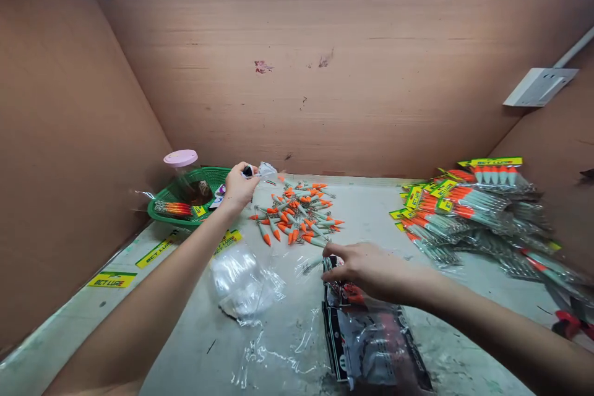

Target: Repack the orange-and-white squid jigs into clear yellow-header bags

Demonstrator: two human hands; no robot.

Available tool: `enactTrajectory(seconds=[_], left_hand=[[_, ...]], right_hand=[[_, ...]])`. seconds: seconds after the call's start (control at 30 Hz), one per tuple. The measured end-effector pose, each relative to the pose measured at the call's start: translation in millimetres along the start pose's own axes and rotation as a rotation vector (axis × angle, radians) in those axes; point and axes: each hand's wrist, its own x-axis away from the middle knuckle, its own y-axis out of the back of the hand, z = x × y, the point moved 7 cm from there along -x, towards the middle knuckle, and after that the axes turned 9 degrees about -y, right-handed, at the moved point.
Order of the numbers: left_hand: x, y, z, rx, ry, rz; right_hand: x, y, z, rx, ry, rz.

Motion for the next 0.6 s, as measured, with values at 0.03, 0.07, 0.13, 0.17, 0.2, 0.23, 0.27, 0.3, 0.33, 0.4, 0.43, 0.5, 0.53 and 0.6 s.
enactTrajectory(seconds=[0.03, 0.07, 0.13, 0.17, 0.2, 0.23, 0.27, 0.3, 0.33, 0.4, 0.43, 0.5, 0.53, 0.6], left_hand=[[8, -7.0, -8, 0.019, -0.046, 0.046], [17, -14.4, -16, 0.034, -0.092, 0.103], [39, -27.9, -31, 0.054, -0.163, 0.231], [50, -33.4, -38, 0.062, -0.186, 0.301], [60, -38.0, -44, 0.069, -0.205, 0.373], [70, -41.9, -50, 0.08, -0.221, 0.45], [79, -45.1, -55, 0.093, -0.233, 0.527], [88, -48.1, -60, 0.109, -0.244, 0.607], [97, -51.1, -64, 0.131, -0.25, 0.694], [114, -56.9, -71, 0.177, -0.253, 0.865], [122, -59.0, -74, 0.189, -0.254, 0.928], [134, -62.0, -76, 0.162, -0.274, 0.988], [137, -63.0, -76, 0.131, -0.287, 0.981], [142, -65.1, -76, 0.073, -0.304, 0.948]], right_hand=[[3, -7, 3, 0.047, 0.036, 0.03], [4, -10, 3, 0.079, 0.061, 0.05], [7, -6, -2, 0.084, 0.072, 0.055], [9, 0, -5, 0.06, 0.07, 0.052], [11, 9, -9, 0.013, 0.063, 0.049], [14, 19, -13, -0.056, 0.053, 0.045], [17, 28, -18, -0.139, 0.044, 0.042], [19, 37, -22, -0.227, 0.038, 0.037], [22, 45, -25, -0.31, 0.038, 0.026], [26, 52, -27, -0.431, 0.05, -0.001], [28, 52, -26, -0.464, 0.054, -0.01], [31, 43, -15, -0.466, 0.067, 0.004], [32, 36, -6, -0.441, 0.083, 0.028], [35, 27, 15, -0.398, 0.144, 0.042]])
